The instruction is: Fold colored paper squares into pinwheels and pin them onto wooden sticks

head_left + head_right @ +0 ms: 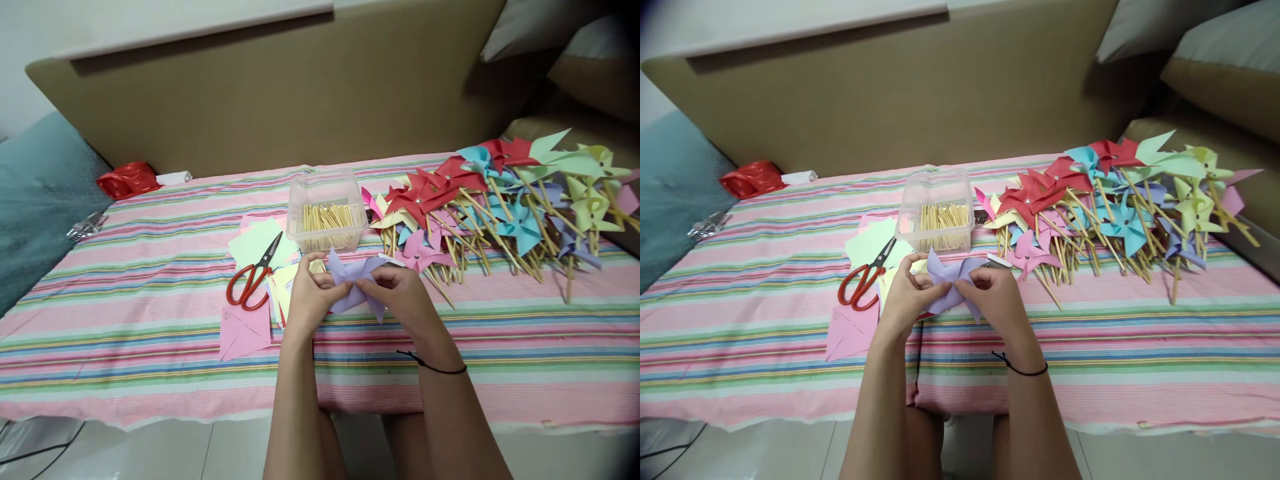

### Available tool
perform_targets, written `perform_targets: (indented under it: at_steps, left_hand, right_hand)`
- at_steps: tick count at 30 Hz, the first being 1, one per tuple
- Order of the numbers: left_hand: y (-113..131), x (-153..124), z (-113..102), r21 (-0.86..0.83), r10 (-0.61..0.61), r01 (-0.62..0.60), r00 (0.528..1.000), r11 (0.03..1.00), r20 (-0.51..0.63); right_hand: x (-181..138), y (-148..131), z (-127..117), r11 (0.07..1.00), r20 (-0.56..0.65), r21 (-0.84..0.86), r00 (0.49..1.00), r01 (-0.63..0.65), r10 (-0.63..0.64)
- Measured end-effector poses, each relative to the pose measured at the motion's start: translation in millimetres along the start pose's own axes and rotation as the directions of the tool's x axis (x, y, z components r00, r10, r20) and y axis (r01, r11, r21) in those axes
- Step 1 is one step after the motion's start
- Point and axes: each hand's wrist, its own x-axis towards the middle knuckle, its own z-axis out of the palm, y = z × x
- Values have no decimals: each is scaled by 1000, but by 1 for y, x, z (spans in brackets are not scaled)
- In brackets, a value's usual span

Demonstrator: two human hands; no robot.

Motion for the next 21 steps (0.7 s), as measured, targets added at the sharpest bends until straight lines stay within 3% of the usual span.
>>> perform_targets:
  at_steps: [4, 9, 12, 16, 21]
  left_hand:
    - [0, 1, 0, -4, 5, -5, 1000, 1000, 6]
    - [-1, 3, -7, -32, -1, -4, 987, 999, -161]
    - [0, 4, -13, -74, 10, -30, 964, 997, -265]
    - [1, 4, -14, -97, 31, -65, 948, 993, -318]
    - [0, 4, -12, -98, 38, -69, 957, 993, -289]
  right_hand:
    - [-1, -1, -3, 998, -5, 49, 1000, -30, 30]
    - [-5, 0, -18, 996, -141, 58, 987, -71, 78]
    - [-7, 7, -27, 974, -156, -196, 984, -115, 85]
    - [-5, 15, -22, 759, -102, -637, 991, -131, 85]
    - [1, 17, -5, 600, -140, -780, 984, -177, 109]
